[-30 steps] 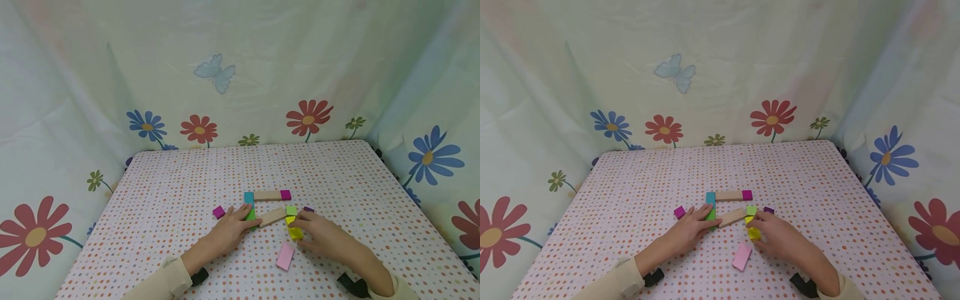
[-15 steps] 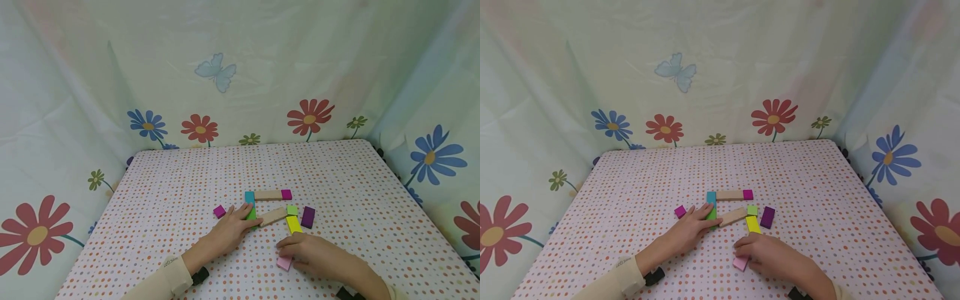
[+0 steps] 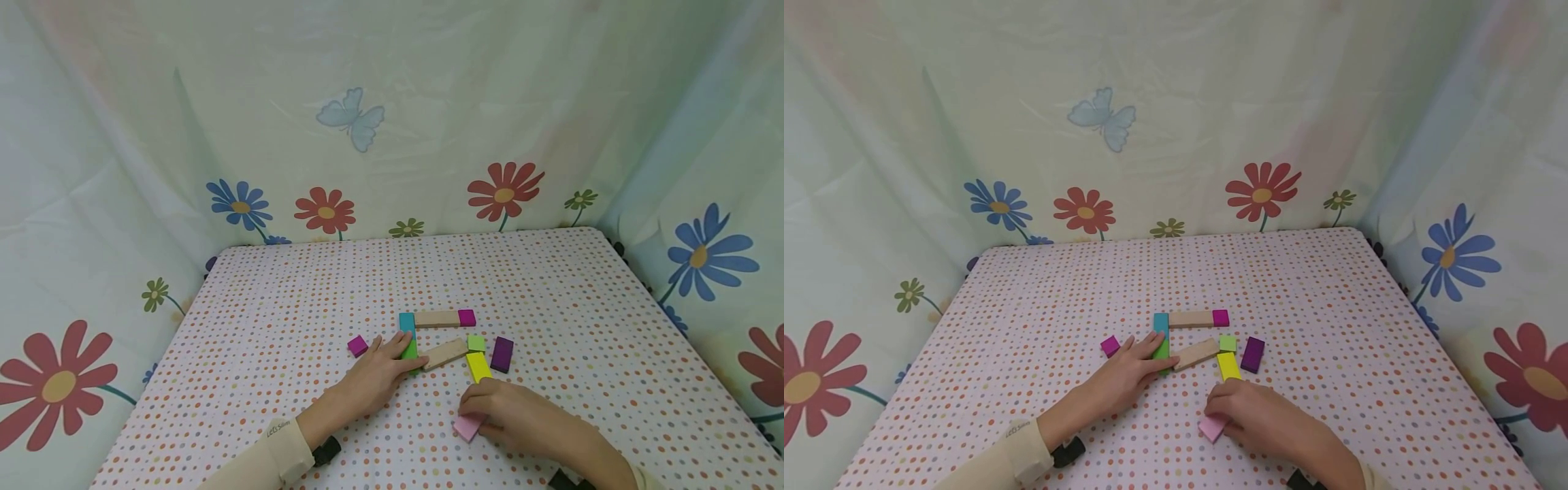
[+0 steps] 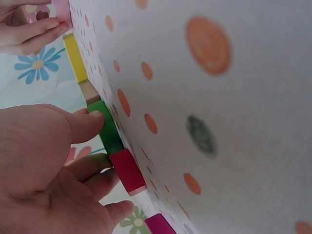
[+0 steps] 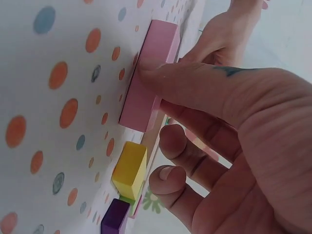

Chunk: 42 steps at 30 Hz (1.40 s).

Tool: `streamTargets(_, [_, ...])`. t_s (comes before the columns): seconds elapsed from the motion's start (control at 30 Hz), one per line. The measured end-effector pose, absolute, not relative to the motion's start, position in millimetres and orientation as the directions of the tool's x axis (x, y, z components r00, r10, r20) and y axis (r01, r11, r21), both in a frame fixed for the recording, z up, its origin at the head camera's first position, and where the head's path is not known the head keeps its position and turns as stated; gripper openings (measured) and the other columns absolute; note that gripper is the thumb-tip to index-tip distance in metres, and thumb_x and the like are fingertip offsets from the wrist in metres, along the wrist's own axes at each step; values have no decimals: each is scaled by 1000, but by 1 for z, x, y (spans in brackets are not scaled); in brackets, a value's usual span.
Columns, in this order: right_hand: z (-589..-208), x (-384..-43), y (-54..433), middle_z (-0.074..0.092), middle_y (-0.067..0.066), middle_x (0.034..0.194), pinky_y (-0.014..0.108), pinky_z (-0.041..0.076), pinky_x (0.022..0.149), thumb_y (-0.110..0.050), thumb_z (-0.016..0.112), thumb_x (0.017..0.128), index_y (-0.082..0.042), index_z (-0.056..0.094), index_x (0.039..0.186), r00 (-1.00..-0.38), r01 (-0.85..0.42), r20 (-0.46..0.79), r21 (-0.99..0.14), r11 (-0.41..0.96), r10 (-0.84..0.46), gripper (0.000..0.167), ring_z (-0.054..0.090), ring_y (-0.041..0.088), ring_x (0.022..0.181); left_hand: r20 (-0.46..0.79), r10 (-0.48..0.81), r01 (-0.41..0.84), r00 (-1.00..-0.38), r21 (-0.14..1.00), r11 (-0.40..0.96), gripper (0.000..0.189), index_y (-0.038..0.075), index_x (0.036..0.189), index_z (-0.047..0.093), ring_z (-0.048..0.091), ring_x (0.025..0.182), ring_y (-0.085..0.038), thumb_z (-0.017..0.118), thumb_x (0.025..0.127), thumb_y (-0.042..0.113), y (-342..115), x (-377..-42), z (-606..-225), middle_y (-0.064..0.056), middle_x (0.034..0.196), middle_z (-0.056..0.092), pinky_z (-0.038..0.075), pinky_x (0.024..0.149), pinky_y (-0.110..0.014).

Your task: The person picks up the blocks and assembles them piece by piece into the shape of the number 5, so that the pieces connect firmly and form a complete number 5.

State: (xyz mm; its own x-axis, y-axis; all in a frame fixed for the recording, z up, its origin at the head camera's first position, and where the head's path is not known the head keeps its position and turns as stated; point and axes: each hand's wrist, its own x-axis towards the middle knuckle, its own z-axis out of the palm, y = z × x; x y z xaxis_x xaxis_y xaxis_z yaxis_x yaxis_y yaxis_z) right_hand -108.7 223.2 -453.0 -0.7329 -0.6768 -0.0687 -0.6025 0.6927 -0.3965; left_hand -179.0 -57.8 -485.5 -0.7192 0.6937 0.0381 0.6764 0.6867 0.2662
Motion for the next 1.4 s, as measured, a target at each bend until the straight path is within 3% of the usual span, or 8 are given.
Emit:
streamTargets(0.33, [-453, -109, 227, 74, -15, 112, 30, 62, 87, -15, 85, 89, -25, 81, 111, -720, -626, -30, -406, 666, -694, 25, 68, 4, 104, 46, 695, 678, -718, 274, 682, 42, 30, 152, 59, 35, 160, -33, 50, 113, 21, -58, -179, -486, -18, 171, 37, 36, 125, -63])
streamTargets(0.57, [-452, -111, 227, 73, -15, 113, 29, 62, 88, -17, 84, 90, -25, 80, 113, -745, -586, -64, -413, 698, -664, 24, 67, 3, 105, 51, 692, 676, -721, 275, 684, 41, 31, 152, 60, 36, 160, -32, 50, 113, 23, -58, -178, -486, -18, 170, 38, 36, 125, -63])
streamTargets(1.23, [-453, -112, 229, 73, -16, 114, 31, 62, 91, -13, 82, 92, -25, 80, 113, -751, -590, -39, -411, 695, -660, 24, 68, 6, 109, 49, 690, 672, -722, 287, 683, 41, 31, 152, 59, 35, 161, -32, 50, 113, 23, -58, -178, -487, -17, 171, 37, 34, 126, -63])
streamTargets(1.4, [-453, -112, 231, 74, -14, 120, 34, 62, 94, -15, 81, 93, -26, 79, 119, -753, -593, -23, -411, 693, -658, 28, 70, 11, 113, 47, 689, 669, -723, 293, 683, 41, 31, 152, 60, 34, 161, -32, 50, 113, 23, -58, -178, -487, -17, 171, 36, 34, 126, -63])
